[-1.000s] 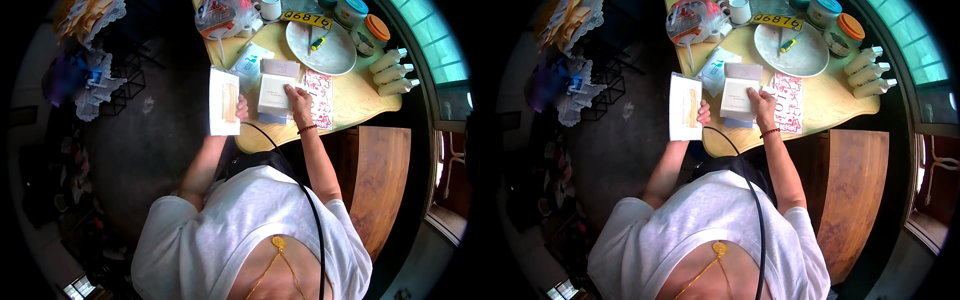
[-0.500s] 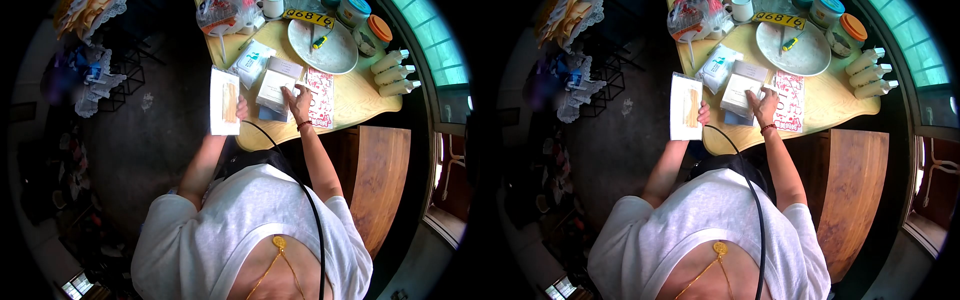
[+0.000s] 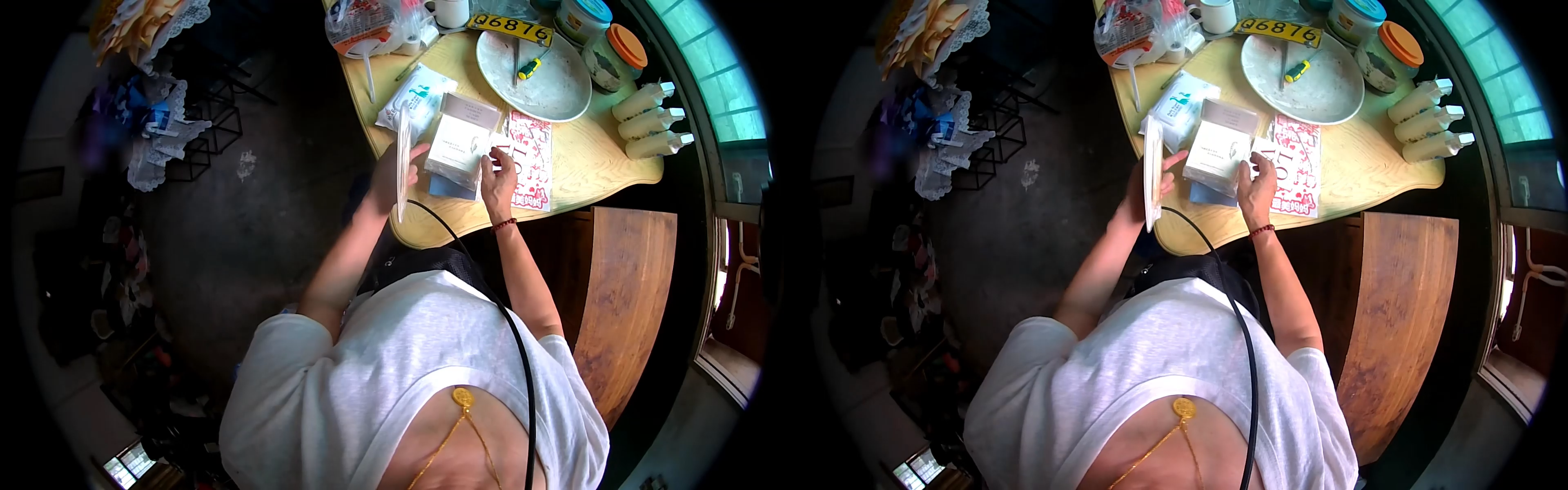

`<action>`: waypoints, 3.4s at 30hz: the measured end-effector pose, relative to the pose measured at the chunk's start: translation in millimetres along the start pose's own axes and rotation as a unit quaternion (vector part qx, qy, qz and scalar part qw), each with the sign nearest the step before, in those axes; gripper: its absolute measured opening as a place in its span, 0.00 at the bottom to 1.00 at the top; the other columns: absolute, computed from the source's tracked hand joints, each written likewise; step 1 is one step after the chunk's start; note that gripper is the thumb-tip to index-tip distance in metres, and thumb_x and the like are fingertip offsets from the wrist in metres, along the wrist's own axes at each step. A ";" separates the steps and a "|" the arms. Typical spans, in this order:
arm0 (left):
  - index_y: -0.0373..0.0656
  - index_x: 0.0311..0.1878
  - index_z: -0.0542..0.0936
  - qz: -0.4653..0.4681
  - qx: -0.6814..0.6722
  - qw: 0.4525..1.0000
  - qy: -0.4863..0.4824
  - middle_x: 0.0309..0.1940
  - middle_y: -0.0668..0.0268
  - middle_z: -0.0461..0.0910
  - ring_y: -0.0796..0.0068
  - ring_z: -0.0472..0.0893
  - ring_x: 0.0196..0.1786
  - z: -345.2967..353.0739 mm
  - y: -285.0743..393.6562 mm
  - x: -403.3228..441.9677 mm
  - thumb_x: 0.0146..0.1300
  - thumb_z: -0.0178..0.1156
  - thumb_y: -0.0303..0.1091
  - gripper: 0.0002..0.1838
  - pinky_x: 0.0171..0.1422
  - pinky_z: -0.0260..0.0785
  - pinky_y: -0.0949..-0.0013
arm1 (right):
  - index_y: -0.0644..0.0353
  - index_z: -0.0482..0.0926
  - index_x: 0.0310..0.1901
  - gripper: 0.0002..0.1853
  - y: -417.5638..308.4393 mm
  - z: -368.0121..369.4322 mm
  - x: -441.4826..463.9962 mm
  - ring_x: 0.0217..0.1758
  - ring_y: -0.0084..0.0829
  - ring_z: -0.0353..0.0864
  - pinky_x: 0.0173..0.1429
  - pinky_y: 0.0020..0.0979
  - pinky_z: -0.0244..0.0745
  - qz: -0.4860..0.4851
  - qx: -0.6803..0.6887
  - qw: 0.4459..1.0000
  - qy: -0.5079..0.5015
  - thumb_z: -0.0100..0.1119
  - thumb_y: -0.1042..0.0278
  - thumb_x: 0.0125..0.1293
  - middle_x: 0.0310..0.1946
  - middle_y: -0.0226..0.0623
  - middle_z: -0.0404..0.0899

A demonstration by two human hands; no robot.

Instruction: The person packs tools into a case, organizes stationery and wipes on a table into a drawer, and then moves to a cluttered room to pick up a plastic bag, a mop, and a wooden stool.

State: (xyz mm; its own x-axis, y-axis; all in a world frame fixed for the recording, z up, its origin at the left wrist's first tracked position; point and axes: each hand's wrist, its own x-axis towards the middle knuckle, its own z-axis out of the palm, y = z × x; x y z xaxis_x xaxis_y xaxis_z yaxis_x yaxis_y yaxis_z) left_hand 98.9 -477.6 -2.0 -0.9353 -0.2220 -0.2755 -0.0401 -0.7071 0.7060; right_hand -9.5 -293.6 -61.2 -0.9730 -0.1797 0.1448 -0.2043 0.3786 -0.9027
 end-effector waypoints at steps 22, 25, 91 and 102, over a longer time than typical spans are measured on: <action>0.36 0.37 0.70 -0.019 -0.256 0.953 -0.159 0.67 0.50 0.46 0.81 0.64 0.23 -18.3 -19.7 -4.8 0.62 0.50 0.48 0.20 0.32 0.59 0.75 | 0.76 0.72 0.48 0.21 8.9 4.5 -1.7 0.40 0.27 0.76 0.46 0.25 0.70 0.095 0.151 0.982 -0.052 0.58 0.69 0.56 0.39 0.45 0.78; 0.36 0.37 0.70 -0.022 -0.257 0.952 -0.164 0.67 0.51 0.46 0.81 0.64 0.23 -17.9 -19.4 -5.3 0.62 0.49 0.48 0.20 0.32 0.59 0.75 | 0.77 0.72 0.48 0.22 11.2 4.0 -1.7 0.40 0.27 0.75 0.46 0.25 0.70 0.094 0.142 0.984 -0.053 0.58 0.69 0.55 0.38 0.44 0.78; 0.38 0.46 0.73 -0.339 0.077 0.929 -0.125 0.36 0.63 0.79 0.72 0.79 0.37 214.7 -153.0 74.7 0.68 0.43 0.39 0.15 0.43 0.73 0.68 | 0.68 0.77 0.37 0.15 91.2 -384.3 -103.1 0.28 0.26 0.77 0.34 0.28 0.71 0.220 -0.137 0.939 0.228 0.61 0.65 0.53 0.26 0.40 0.80; 0.36 0.47 0.72 -0.363 0.106 0.916 -0.135 0.37 0.61 0.79 0.70 0.79 0.39 233.1 -186.8 71.0 0.68 0.43 0.39 0.16 0.46 0.73 0.66 | 0.66 0.76 0.45 0.15 114.1 -389.3 -112.0 0.36 0.26 0.79 0.41 0.26 0.73 0.165 -0.025 0.938 0.304 0.57 0.70 0.56 0.33 0.41 0.81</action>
State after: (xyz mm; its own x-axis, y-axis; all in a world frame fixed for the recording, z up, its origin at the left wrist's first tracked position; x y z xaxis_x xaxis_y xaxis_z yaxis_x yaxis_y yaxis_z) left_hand -41.9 -204.8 -1.4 -0.6873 0.4493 -0.5708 -0.7260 -0.4508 0.5193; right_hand 34.4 123.2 -22.7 -0.8623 0.5002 0.0795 0.1286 0.3680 -0.9209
